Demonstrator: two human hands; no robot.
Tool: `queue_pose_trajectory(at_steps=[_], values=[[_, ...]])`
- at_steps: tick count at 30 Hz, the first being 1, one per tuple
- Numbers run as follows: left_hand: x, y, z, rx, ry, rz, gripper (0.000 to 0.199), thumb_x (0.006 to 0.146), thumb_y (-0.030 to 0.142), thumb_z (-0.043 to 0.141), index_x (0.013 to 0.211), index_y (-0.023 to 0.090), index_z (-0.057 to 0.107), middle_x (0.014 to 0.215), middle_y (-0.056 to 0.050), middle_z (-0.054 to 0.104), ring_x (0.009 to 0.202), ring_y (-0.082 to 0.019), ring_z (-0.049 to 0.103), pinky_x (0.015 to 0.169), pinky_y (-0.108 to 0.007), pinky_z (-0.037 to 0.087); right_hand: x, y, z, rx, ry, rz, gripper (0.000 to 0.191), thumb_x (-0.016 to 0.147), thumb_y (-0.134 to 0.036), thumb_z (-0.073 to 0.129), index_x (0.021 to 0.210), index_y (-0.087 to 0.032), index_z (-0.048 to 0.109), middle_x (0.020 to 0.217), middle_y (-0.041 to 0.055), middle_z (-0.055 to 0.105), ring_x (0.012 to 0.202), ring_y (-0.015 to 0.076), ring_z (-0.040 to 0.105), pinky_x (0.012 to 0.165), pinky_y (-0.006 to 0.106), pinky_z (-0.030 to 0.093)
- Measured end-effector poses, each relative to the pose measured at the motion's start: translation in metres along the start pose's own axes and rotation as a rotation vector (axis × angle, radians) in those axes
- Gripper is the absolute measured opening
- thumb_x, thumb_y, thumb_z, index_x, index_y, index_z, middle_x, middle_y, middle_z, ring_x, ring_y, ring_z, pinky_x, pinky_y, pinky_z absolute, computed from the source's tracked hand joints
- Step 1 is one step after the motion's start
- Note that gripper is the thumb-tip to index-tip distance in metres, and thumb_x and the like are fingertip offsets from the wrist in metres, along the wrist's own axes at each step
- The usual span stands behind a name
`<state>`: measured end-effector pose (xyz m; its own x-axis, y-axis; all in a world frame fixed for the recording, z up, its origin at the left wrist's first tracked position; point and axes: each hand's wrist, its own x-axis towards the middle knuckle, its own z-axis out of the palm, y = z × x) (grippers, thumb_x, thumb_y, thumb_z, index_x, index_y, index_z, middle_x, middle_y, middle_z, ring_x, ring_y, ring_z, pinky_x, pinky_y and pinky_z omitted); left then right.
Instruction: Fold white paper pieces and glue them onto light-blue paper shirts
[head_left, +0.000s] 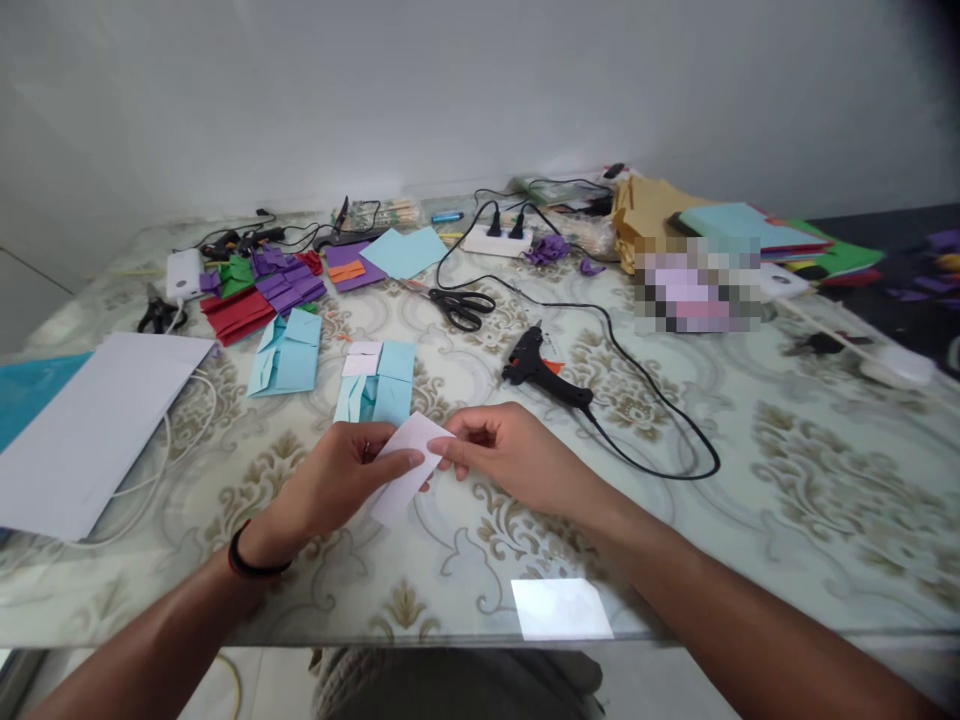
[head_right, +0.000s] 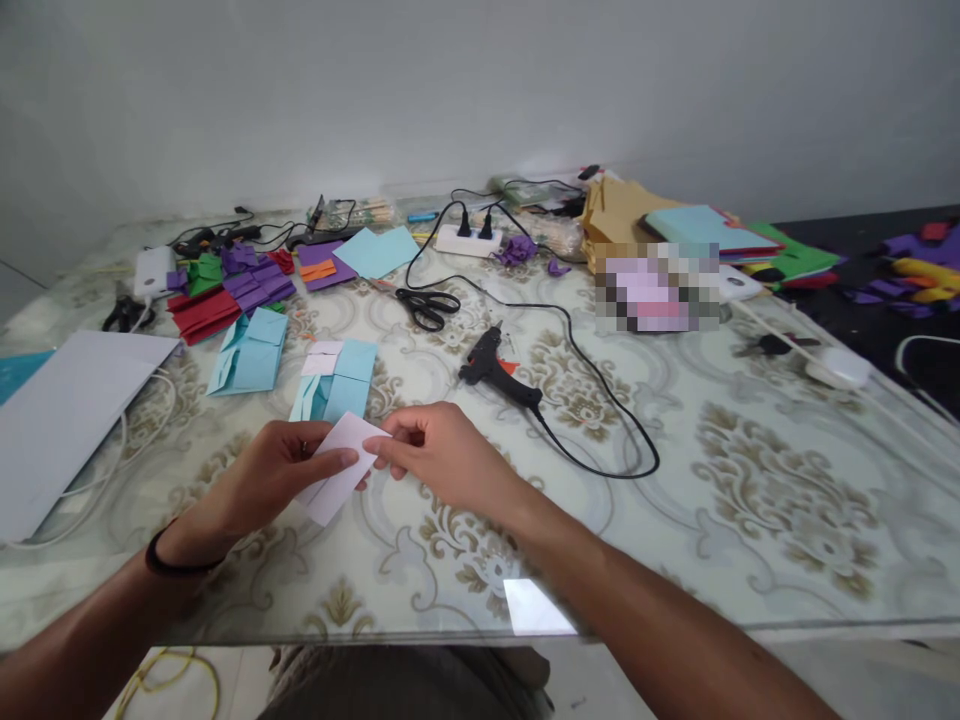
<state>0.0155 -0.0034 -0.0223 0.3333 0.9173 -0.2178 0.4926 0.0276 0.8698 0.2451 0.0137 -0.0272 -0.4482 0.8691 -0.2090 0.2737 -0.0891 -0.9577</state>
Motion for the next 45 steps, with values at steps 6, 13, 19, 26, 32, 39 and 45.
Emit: queue_pose_trajectory(at_steps=[6,13,19,26,32,39,45], values=[[0.000,0.004,0.000,0.031,-0.004,0.002,0.042,0.094,0.054,0.065,0.080,0.016,0.074,0.064,0.000,0.061,0.055,-0.011,0.047,0.047,-0.022,0.029,-0.001,0.001,-0.002,0.015,-0.012,-0.027,0.024,0.089,-0.037,0.071,0.076,-0.017,0.073,0.063,-0.0007,0.066,0.057,0.0118,0.054,0.055,0.025,0.036],[-0.003,0.007,0.000,0.050,-0.034,-0.005,0.048,0.099,0.057,0.057,0.083,0.016,0.075,0.062,0.002,0.054,0.056,-0.011,0.042,0.048,-0.023,0.026,-0.001,-0.002,0.002,0.045,0.010,-0.050,0.028,0.085,-0.042,0.075,0.073,-0.017,0.068,0.066,-0.0005,0.064,0.060,0.0133,0.055,0.056,0.026,0.038],[-0.005,0.006,0.003,0.070,-0.109,0.022,0.044,0.101,0.050,0.057,0.078,0.015,0.070,0.064,0.004,0.041,0.060,-0.010,0.035,0.050,-0.023,0.024,-0.004,-0.005,0.009,0.141,0.030,-0.113,0.026,0.089,-0.044,0.074,0.086,-0.017,0.073,0.081,0.0017,0.069,0.073,0.0153,0.062,0.064,0.027,0.045],[-0.006,0.008,0.003,0.059,-0.152,-0.001,0.045,0.100,0.051,0.055,0.073,0.015,0.062,0.064,0.004,0.036,0.060,-0.010,0.033,0.049,-0.023,0.023,-0.003,0.002,0.014,0.257,0.045,-0.126,0.034,0.085,-0.046,0.079,0.074,-0.017,0.065,0.067,-0.0028,0.059,0.059,0.0107,0.050,0.054,0.024,0.035],[-0.005,0.008,0.001,0.012,-0.195,0.022,0.046,0.100,0.051,0.056,0.070,0.016,0.055,0.064,0.005,0.034,0.059,-0.010,0.031,0.050,-0.024,0.022,-0.002,0.002,0.015,0.271,0.053,-0.142,0.038,0.084,-0.050,0.080,0.070,-0.018,0.064,0.064,-0.0034,0.055,0.058,0.0107,0.045,0.054,0.025,0.032],[-0.003,0.005,0.000,-0.030,-0.223,0.024,0.046,0.101,0.050,0.057,0.071,0.016,0.055,0.065,0.005,0.034,0.059,-0.009,0.030,0.050,-0.023,0.021,-0.002,0.001,0.014,0.251,0.019,-0.166,0.035,0.089,-0.048,0.076,0.075,-0.018,0.065,0.070,-0.0025,0.057,0.063,0.0117,0.048,0.058,0.026,0.036],[-0.003,0.004,0.001,-0.084,-0.253,0.000,0.044,0.100,0.051,0.058,0.076,0.015,0.061,0.066,0.004,0.038,0.059,-0.010,0.033,0.050,-0.023,0.024,-0.002,0.001,0.012,0.250,0.033,-0.179,0.029,0.090,-0.041,0.073,0.075,-0.018,0.065,0.072,-0.0016,0.060,0.065,0.0129,0.050,0.060,0.026,0.037]])
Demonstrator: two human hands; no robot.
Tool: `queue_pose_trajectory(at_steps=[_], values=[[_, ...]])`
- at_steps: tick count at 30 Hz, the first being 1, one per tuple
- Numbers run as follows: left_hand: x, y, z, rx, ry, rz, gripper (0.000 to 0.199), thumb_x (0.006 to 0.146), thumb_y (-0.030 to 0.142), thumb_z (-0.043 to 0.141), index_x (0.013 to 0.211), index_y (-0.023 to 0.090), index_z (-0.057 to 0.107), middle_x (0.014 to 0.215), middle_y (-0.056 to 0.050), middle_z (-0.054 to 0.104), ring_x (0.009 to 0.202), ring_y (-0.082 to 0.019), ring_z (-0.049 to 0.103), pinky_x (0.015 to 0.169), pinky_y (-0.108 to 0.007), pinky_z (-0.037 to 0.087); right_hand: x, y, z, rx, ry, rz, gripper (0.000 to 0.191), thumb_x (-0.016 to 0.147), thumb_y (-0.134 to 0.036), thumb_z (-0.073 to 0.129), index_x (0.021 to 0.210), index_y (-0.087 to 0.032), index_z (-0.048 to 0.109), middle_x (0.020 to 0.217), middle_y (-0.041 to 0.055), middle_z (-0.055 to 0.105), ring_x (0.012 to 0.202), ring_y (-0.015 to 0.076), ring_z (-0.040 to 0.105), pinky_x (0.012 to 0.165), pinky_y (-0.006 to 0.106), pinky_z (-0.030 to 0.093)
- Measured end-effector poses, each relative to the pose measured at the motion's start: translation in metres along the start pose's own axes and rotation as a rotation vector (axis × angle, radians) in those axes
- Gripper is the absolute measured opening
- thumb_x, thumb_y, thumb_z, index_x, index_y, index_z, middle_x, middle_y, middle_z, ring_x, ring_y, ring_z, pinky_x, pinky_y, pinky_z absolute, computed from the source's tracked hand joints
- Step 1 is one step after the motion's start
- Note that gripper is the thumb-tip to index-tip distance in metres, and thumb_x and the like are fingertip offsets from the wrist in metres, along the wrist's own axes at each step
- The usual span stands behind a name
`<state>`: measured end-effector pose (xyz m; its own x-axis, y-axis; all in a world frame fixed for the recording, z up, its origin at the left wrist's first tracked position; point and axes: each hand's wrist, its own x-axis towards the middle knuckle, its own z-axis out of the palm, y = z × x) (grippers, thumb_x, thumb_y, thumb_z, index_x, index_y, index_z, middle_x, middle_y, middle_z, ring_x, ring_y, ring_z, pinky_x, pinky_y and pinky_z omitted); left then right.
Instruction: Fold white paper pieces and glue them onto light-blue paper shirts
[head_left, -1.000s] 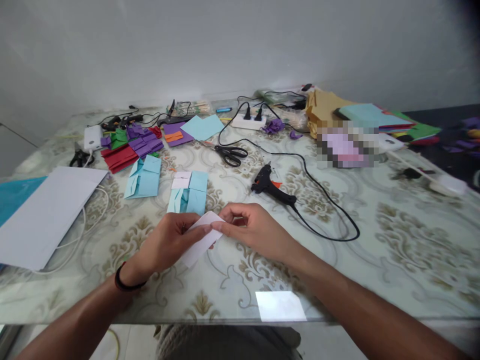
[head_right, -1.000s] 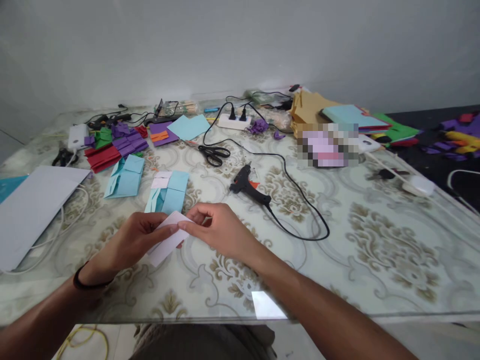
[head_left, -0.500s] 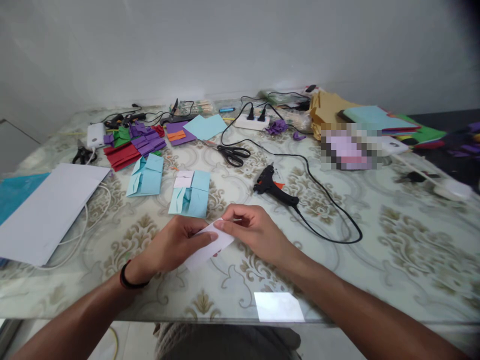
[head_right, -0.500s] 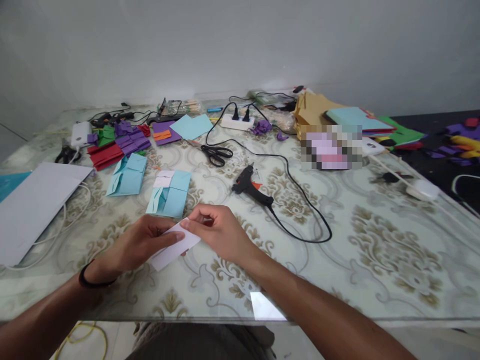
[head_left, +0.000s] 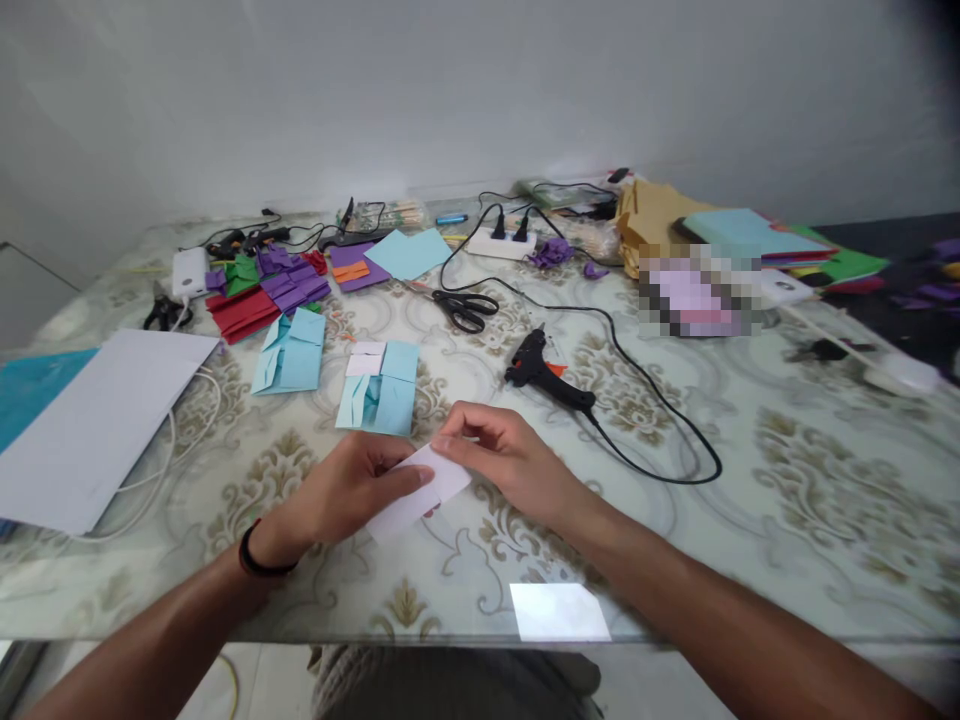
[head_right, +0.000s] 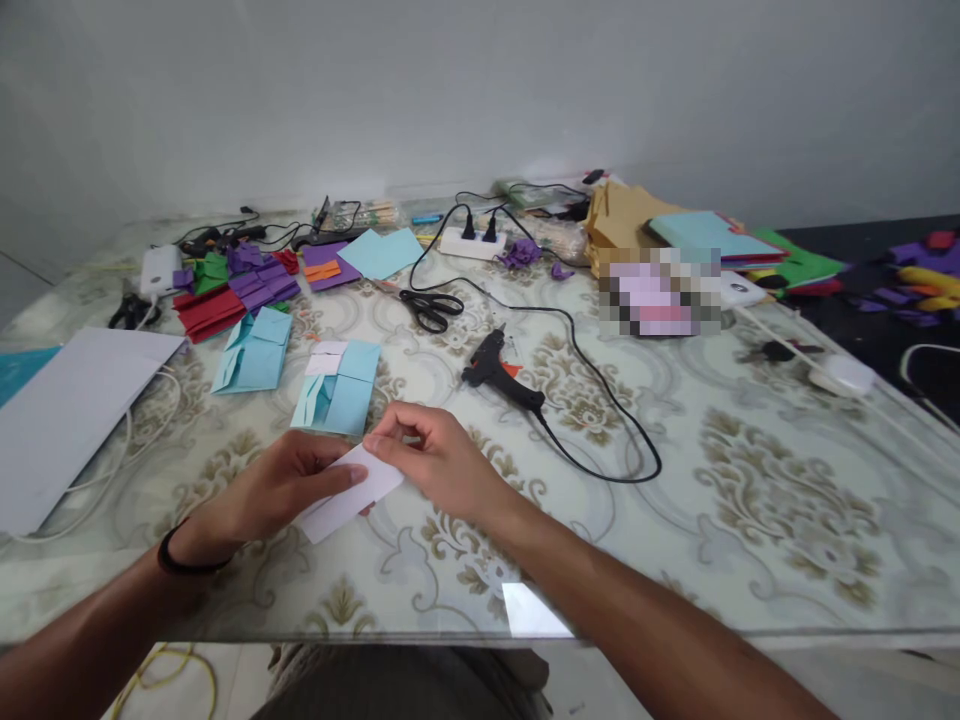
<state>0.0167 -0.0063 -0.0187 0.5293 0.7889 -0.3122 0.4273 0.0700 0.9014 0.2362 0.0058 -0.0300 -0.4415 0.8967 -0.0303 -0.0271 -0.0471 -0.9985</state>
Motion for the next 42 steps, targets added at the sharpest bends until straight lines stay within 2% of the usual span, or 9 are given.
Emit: queue_pose_trajectory(at_steps=[5,9,16,23,30,33,37,40,42], values=[[0.000,0.004,0.000,-0.005,-0.036,-0.012,0.043,0.101,0.051,0.057,0.084,0.014,0.069,0.066,0.003,0.047,0.059,-0.010,0.038,0.050,-0.022,0.027,0.001,0.001,0.001,0.008,0.009,0.012,0.029,0.089,-0.041,0.073,0.073,-0.019,0.063,0.070,-0.0021,0.058,0.064,0.0129,0.049,0.059,0.026,0.036],[-0.001,0.009,0.001,-0.019,-0.033,-0.046,0.050,0.103,0.055,0.049,0.088,0.014,0.073,0.064,0.002,0.052,0.055,-0.010,0.041,0.048,-0.022,0.028,0.002,0.000,0.000,-0.044,0.014,0.000,0.029,0.093,-0.044,0.069,0.080,-0.019,0.065,0.076,-0.0007,0.062,0.069,0.0139,0.054,0.063,0.027,0.039],[0.000,0.011,0.001,-0.023,0.025,-0.004,0.048,0.103,0.053,0.050,0.085,0.014,0.072,0.064,0.003,0.053,0.053,-0.009,0.043,0.048,-0.021,0.030,0.002,-0.003,-0.003,-0.068,-0.061,0.083,0.051,0.088,-0.063,0.071,0.069,-0.019,0.054,0.065,-0.0043,0.049,0.060,0.0115,0.047,0.056,0.026,0.035],[-0.002,0.010,0.001,-0.032,-0.011,-0.025,0.052,0.105,0.056,0.047,0.087,0.014,0.073,0.064,0.003,0.054,0.053,-0.009,0.043,0.049,-0.021,0.029,0.002,0.001,-0.004,-0.076,-0.041,0.080,0.049,0.087,-0.058,0.074,0.067,-0.019,0.053,0.061,-0.0041,0.048,0.058,0.0116,0.043,0.054,0.026,0.030],[-0.002,0.008,0.002,-0.084,0.016,-0.038,0.051,0.104,0.056,0.049,0.086,0.014,0.071,0.065,0.001,0.059,0.054,-0.010,0.047,0.048,-0.021,0.032,0.001,0.000,-0.004,-0.083,-0.034,0.078,0.051,0.088,-0.062,0.072,0.065,-0.020,0.052,0.059,-0.0043,0.046,0.055,0.0116,0.039,0.052,0.027,0.027],[-0.003,0.008,0.002,-0.089,0.021,-0.054,0.055,0.104,0.059,0.048,0.087,0.014,0.074,0.068,-0.002,0.065,0.054,-0.011,0.049,0.049,-0.023,0.035,0.001,0.000,-0.003,-0.072,-0.035,0.079,0.051,0.088,-0.062,0.073,0.066,-0.020,0.052,0.060,-0.0043,0.046,0.055,0.0116,0.041,0.052,0.026,0.030],[-0.003,0.005,0.001,-0.089,0.063,-0.046,0.055,0.104,0.060,0.047,0.088,0.015,0.074,0.074,-0.004,0.069,0.057,-0.012,0.052,0.050,-0.023,0.037,0.002,-0.001,-0.004,-0.029,-0.032,0.049,0.045,0.089,-0.060,0.073,0.074,-0.019,0.060,0.069,-0.0021,0.055,0.064,0.0139,0.053,0.060,0.027,0.041],[-0.002,0.004,0.000,-0.076,0.096,-0.035,0.054,0.104,0.060,0.047,0.085,0.015,0.072,0.069,-0.001,0.064,0.055,-0.011,0.047,0.048,-0.022,0.033,0.003,-0.001,-0.007,0.003,-0.013,0.044,0.041,0.086,-0.056,0.077,0.077,-0.019,0.064,0.073,-0.0006,0.060,0.068,0.0151,0.057,0.065,0.029,0.047],[-0.002,0.004,0.001,-0.056,0.089,-0.040,0.053,0.103,0.059,0.049,0.086,0.015,0.071,0.067,0.000,0.059,0.055,-0.010,0.044,0.047,-0.022,0.031,0.003,0.000,-0.007,-0.010,0.005,0.052,0.041,0.084,-0.054,0.079,0.073,-0.019,0.062,0.070,-0.0016,0.058,0.066,0.0143,0.056,0.062,0.028,0.045]])
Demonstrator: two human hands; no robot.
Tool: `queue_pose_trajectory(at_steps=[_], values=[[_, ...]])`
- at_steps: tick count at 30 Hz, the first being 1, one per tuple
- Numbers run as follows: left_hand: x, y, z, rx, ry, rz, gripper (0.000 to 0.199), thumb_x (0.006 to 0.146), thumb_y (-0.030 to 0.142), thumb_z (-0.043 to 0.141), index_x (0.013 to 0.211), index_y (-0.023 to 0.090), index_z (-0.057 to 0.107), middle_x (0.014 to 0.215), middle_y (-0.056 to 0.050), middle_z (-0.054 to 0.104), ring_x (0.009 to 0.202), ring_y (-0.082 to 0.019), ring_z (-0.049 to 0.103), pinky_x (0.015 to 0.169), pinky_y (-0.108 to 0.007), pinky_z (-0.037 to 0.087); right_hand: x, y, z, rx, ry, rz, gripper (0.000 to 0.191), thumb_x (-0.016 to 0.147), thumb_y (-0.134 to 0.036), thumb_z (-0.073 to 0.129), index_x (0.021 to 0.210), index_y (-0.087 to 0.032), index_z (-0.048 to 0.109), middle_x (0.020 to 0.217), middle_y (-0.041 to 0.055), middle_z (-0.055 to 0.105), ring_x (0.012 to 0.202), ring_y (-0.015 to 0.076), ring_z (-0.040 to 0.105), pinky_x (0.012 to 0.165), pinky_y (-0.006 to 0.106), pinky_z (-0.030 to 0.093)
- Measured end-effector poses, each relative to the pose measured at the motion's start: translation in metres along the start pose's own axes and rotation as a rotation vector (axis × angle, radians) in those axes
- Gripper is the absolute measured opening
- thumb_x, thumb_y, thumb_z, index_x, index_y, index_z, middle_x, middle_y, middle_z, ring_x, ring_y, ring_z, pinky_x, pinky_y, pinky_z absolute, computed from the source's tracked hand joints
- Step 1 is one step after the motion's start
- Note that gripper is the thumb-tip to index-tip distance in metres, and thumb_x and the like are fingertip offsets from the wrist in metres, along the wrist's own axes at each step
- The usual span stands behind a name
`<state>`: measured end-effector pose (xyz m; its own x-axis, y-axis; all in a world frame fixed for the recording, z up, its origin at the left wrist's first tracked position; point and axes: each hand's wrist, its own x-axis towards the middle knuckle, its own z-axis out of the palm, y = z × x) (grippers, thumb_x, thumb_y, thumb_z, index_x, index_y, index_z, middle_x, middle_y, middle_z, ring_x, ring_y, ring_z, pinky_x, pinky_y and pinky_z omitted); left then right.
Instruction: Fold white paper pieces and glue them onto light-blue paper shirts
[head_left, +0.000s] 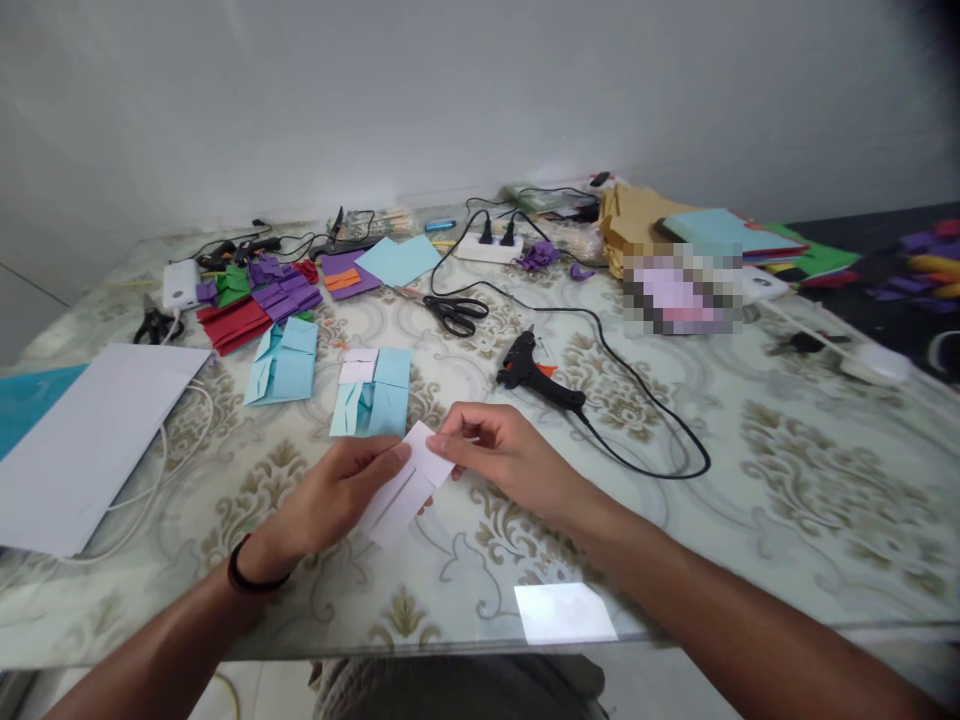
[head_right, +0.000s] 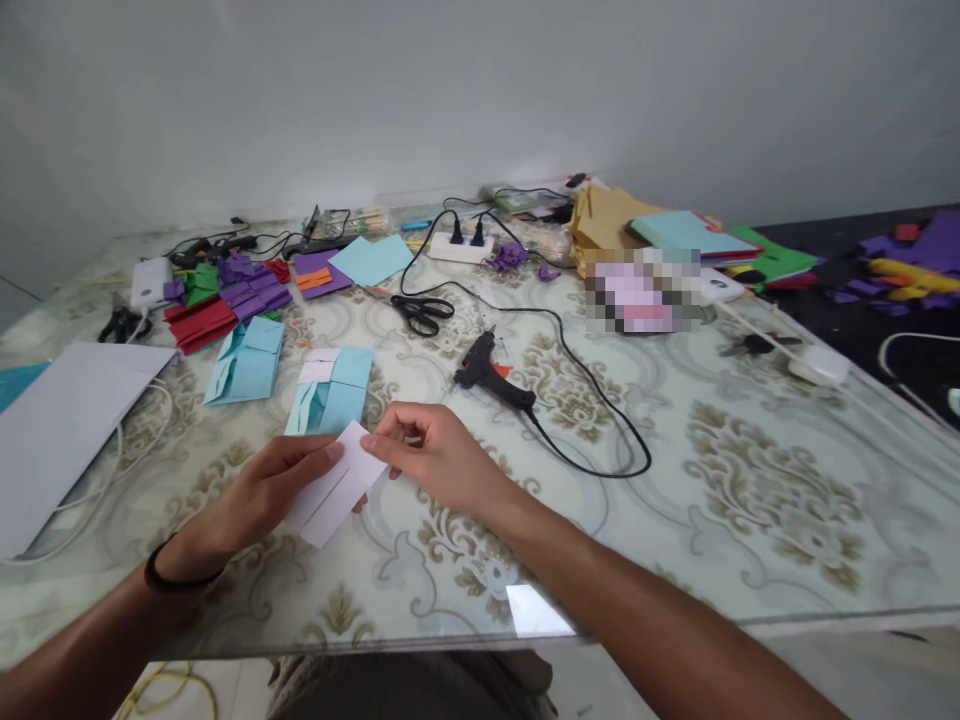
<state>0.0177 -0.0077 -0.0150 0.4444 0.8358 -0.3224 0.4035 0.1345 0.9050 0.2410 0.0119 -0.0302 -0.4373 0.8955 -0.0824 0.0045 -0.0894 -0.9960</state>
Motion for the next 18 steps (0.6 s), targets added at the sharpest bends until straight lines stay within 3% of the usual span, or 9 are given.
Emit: queue_pose_trajectory(at_steps=[4,11,18], values=[[0.0001,0.0015,0.0006,0.058,-0.037,0.013,0.046,0.101,0.055,0.056,0.085,0.015,0.070,0.066,0.002,0.053,0.058,-0.010,0.043,0.048,-0.021,0.029,-0.0009,0.0001,0.0018,-0.042,0.002,0.012,0.041,0.084,-0.053,0.079,0.071,-0.019,0.061,0.065,-0.0034,0.055,0.060,0.0120,0.050,0.057,0.026,0.038],[0.0008,0.0008,-0.0001,0.128,0.090,0.023,0.049,0.099,0.057,0.056,0.084,0.014,0.074,0.066,-0.001,0.060,0.057,-0.012,0.049,0.047,-0.022,0.032,-0.0004,-0.0006,0.0000,-0.047,0.003,0.000,0.038,0.085,-0.051,0.079,0.075,-0.018,0.065,0.071,-0.0015,0.061,0.063,0.0128,0.056,0.060,0.025,0.043],[0.0025,-0.0034,-0.0003,0.130,0.128,0.036,0.048,0.096,0.058,0.061,0.081,0.015,0.075,0.063,0.000,0.061,0.054,-0.011,0.048,0.046,-0.021,0.032,0.0008,-0.0025,-0.0013,-0.038,0.014,-0.006,0.037,0.084,-0.048,0.081,0.074,-0.018,0.064,0.067,-0.0026,0.060,0.061,0.0120,0.054,0.059,0.025,0.043]])
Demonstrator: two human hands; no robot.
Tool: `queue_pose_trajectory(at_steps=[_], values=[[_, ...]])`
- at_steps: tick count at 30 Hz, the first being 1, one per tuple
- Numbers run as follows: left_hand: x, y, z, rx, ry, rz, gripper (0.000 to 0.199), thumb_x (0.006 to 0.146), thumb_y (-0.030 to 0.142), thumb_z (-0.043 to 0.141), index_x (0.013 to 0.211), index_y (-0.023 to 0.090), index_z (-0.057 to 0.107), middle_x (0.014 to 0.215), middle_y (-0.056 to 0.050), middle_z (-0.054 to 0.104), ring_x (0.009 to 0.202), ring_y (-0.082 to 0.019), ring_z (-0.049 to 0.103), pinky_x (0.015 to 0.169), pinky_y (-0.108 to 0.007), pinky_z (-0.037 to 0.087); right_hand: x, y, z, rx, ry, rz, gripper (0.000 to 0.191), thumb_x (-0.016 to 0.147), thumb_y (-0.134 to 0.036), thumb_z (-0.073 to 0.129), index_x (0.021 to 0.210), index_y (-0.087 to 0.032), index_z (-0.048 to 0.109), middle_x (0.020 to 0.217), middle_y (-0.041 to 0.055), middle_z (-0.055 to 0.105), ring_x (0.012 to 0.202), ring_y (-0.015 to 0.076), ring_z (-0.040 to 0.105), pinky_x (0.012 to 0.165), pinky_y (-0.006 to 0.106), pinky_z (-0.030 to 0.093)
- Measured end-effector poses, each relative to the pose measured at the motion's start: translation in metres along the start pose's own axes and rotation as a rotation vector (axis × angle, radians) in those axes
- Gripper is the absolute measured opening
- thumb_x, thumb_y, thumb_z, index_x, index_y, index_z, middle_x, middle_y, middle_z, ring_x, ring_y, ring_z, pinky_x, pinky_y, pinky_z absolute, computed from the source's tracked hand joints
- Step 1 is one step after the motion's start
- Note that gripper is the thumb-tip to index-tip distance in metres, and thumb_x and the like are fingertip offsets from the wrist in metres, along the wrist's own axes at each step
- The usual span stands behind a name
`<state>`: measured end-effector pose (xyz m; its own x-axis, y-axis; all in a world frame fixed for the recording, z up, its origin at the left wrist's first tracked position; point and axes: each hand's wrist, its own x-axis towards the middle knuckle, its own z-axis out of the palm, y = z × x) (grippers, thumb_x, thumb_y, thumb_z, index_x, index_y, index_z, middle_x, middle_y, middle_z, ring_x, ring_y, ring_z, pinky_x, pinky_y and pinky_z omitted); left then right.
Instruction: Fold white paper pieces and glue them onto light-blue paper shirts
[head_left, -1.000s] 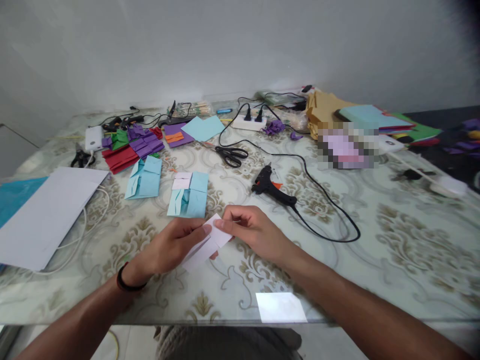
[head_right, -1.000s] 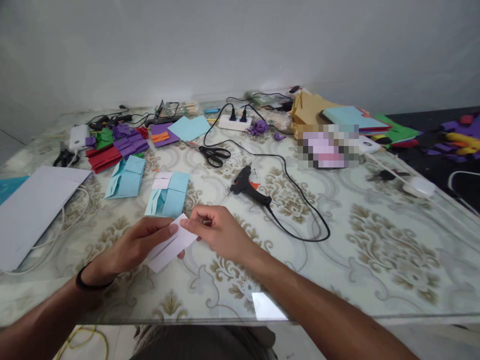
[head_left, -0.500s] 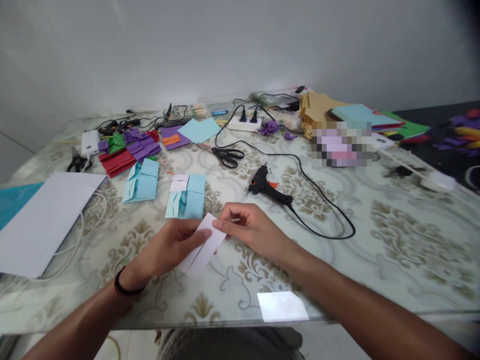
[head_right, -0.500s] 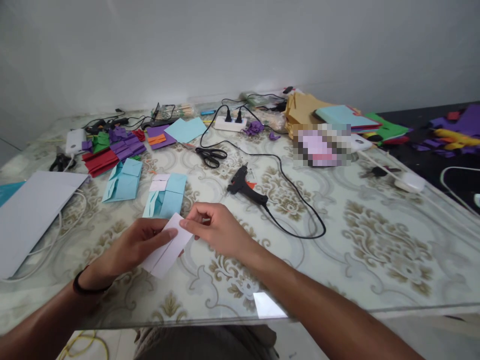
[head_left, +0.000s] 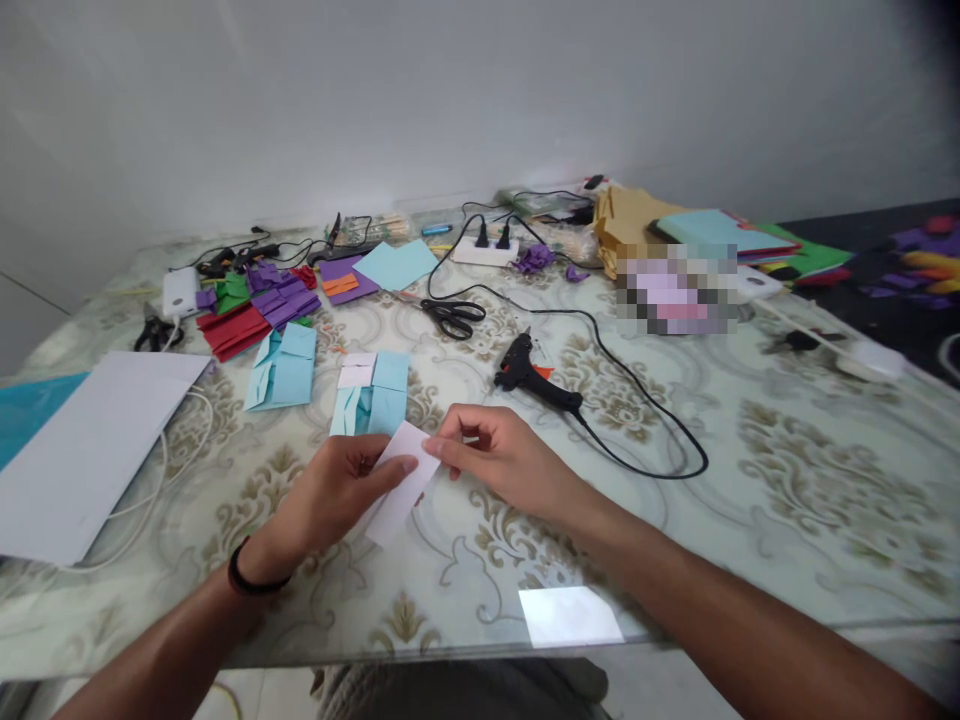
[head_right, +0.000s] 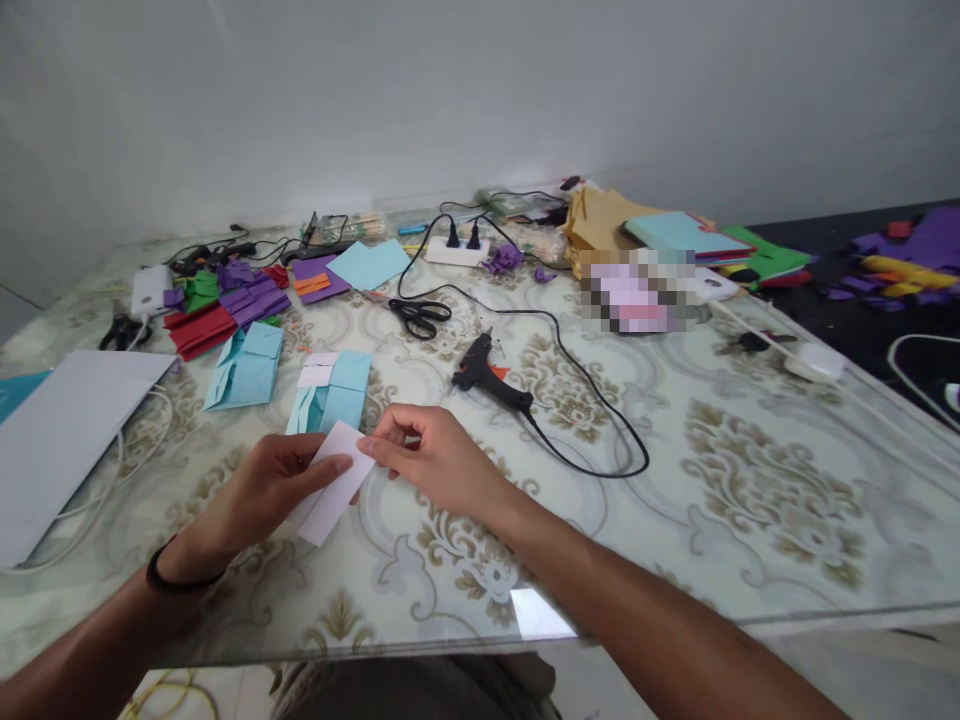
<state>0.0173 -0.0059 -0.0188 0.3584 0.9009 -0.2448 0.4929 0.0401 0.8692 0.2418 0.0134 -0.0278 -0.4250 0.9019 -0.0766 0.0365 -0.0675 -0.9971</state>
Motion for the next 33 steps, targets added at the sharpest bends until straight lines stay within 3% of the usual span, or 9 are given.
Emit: queue_pose_trajectory(at_steps=[6,12,19,26,33], values=[[-0.001,-0.001,0.001,-0.113,0.055,-0.020,0.047,0.094,0.059,0.064,0.083,0.015,0.076,0.067,-0.003,0.069,0.053,-0.012,0.054,0.045,-0.021,0.036,-0.001,-0.001,-0.001,0.038,0.002,-0.016,0.034,0.083,-0.047,0.082,0.078,-0.017,0.068,0.074,0.0001,0.065,0.067,0.0139,0.058,0.065,0.027,0.046],[0.001,-0.005,0.001,-0.183,-0.062,-0.056,0.039,0.090,0.054,0.072,0.096,0.016,0.080,0.079,-0.005,0.076,0.061,-0.014,0.061,0.052,-0.022,0.043,-0.003,-0.001,0.000,0.022,-0.024,-0.040,0.034,0.084,-0.045,0.080,0.073,-0.017,0.065,0.066,-0.0018,0.058,0.063,0.0132,0.050,0.060,0.027,0.039],[-0.002,0.004,0.004,-0.077,-0.204,0.018,0.037,0.097,0.047,0.062,0.086,0.014,0.077,0.077,-0.004,0.071,0.065,-0.015,0.056,0.058,-0.025,0.043,-0.003,0.000,0.006,0.041,-0.070,-0.027,0.019,0.085,-0.035,0.075,0.082,-0.017,0.067,0.076,-0.0007,0.061,0.070,0.0135,0.054,0.065,0.026,0.042],[-0.005,0.010,0.005,0.225,-0.009,0.293,0.044,0.107,0.035,0.046,0.067,0.017,0.046,0.062,0.006,0.035,0.059,-0.009,0.031,0.055,-0.024,0.026,-0.004,0.006,0.007,-0.046,-0.089,-0.074,0.006,0.082,-0.019,0.068,0.077,-0.019,0.064,0.076,-0.0019,0.061,0.069,0.0132,0.054,0.067,0.027,0.044],[-0.006,0.009,-0.003,0.304,0.056,0.373,0.045,0.106,0.032,0.047,0.065,0.019,0.035,0.060,0.007,0.027,0.056,-0.009,0.026,0.052,-0.025,0.023,-0.002,0.001,-0.001,-0.107,-0.082,-0.100,0.011,0.081,-0.021,0.069,0.073,-0.019,0.062,0.070,-0.0022,0.060,0.067,0.0135,0.053,0.066,0.027,0.043]])
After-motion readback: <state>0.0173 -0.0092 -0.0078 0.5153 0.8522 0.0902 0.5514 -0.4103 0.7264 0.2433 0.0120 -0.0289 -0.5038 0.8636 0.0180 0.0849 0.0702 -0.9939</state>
